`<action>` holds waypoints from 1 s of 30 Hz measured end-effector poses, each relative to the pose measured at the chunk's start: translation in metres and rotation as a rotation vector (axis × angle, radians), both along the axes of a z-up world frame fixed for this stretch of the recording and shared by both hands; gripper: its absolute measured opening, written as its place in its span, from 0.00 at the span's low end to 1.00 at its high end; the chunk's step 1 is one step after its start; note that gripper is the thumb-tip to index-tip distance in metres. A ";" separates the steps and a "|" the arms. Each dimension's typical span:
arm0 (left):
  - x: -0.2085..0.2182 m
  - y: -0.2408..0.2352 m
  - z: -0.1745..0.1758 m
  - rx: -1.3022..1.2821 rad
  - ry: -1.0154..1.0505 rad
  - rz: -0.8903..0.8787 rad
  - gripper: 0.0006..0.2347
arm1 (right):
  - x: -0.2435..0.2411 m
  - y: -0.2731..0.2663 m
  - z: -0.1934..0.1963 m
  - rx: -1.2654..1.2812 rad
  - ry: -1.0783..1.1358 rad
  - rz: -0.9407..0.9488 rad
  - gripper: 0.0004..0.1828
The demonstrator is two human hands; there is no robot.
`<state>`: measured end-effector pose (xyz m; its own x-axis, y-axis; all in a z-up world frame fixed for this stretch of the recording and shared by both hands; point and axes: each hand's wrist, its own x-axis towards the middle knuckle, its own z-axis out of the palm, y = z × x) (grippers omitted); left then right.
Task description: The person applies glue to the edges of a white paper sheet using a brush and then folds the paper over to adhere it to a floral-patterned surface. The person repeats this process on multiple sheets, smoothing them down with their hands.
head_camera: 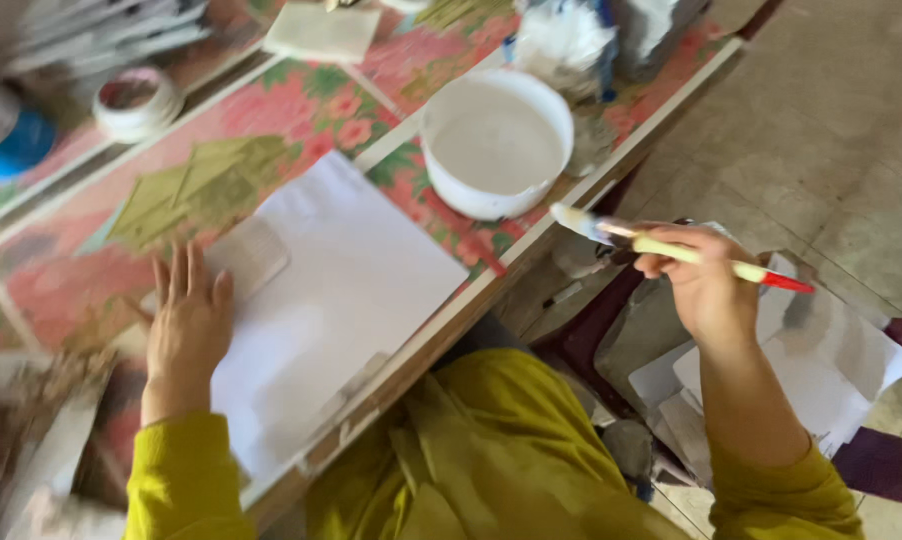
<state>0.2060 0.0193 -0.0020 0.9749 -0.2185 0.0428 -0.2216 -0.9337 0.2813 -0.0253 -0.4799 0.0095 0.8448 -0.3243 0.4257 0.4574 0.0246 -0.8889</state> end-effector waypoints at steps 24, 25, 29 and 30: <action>-0.191 -0.082 -0.025 0.034 -0.437 -0.323 0.22 | -0.058 0.151 -0.079 -0.768 -0.338 -0.023 0.08; -0.191 -0.082 -0.024 0.033 -0.436 -0.325 0.22 | -0.055 0.157 -0.080 -0.768 -0.337 -0.025 0.08; -0.195 -0.084 -0.022 0.015 -0.440 -0.323 0.18 | -0.047 0.176 -0.067 -0.839 -0.363 0.083 0.07; -0.194 -0.083 -0.021 0.017 -0.440 -0.320 0.18 | -0.039 0.180 -0.060 -0.902 -0.364 0.105 0.08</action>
<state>0.0115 -0.0636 -0.0232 0.7502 -0.5060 0.4257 -0.5891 -0.8038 0.0828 -0.0647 -0.3001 -0.0506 0.6183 0.3208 0.7175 0.7422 -0.5386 -0.3988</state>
